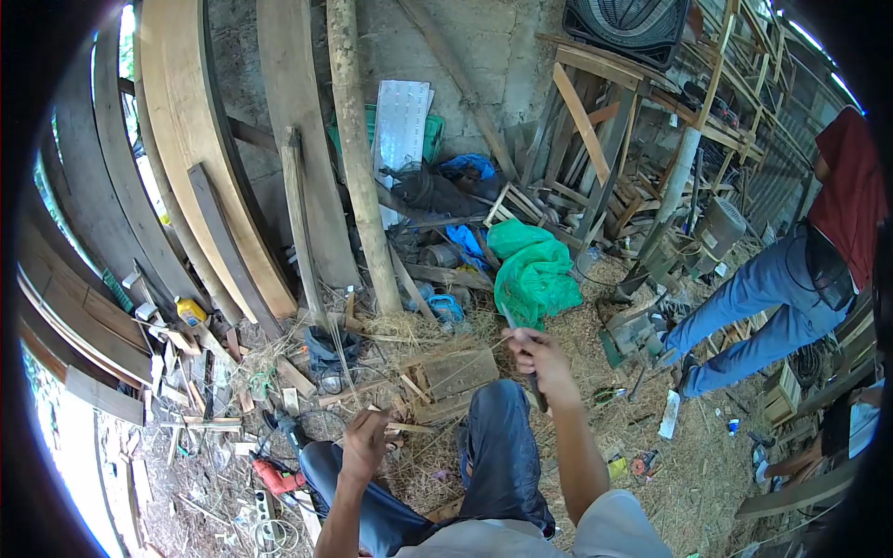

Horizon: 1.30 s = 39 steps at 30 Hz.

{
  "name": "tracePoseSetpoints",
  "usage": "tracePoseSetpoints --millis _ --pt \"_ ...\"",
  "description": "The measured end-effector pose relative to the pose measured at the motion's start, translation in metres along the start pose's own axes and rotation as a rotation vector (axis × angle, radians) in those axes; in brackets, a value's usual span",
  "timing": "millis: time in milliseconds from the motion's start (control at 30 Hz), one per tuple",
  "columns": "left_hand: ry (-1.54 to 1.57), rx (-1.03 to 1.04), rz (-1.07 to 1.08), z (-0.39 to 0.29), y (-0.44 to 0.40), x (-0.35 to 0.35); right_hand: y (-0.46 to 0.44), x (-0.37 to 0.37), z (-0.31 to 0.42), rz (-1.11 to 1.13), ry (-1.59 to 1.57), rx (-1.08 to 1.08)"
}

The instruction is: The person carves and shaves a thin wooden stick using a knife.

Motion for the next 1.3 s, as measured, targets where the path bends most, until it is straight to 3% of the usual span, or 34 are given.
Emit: tracePoseSetpoints --millis 200,400,467,567,667,900,1033,1100,1300 --pt "-0.103 -0.122 -0.008 0.013 0.005 0.0 0.003 -0.006 0.013 -0.035 -0.036 -0.024" --pt "0.02 -0.301 -0.029 -0.005 -0.009 0.03 0.02 0.005 0.007 -0.059 -0.142 0.0" --pt "0.048 -0.282 -0.036 -0.01 -0.013 0.041 0.042 0.035 -0.001 0.128 0.143 -0.026" --pt "0.115 -0.256 -0.022 -0.019 -0.019 0.059 0.056 0.059 -0.041 0.271 0.29 0.041" --pt "0.159 -0.264 0.009 -0.029 -0.016 0.071 0.052 0.071 -0.06 0.351 0.198 0.105" --pt "0.111 -0.288 0.052 -0.03 -0.013 0.055 0.034 0.044 -0.026 0.184 0.211 0.118" --pt "0.168 -0.302 0.046 -0.019 -0.003 0.046 0.018 0.015 -0.008 0.125 0.143 0.001" --pt "0.128 -0.372 0.167 -0.016 0.002 0.043 0.012 0.004 -0.001 0.104 0.14 -0.014" --pt "0.164 -0.414 0.163 -0.014 -0.001 0.052 0.036 0.037 -0.009 0.215 0.209 0.047"
Point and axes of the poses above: each hand's wrist, its own y-axis away from the middle knuckle, its own x-axis out of the palm, z = x × y, the point moved 4 cm from there along -y, towards the middle knuckle, and after that the axes turned 14 degrees about -z, right-handed, at the moved point
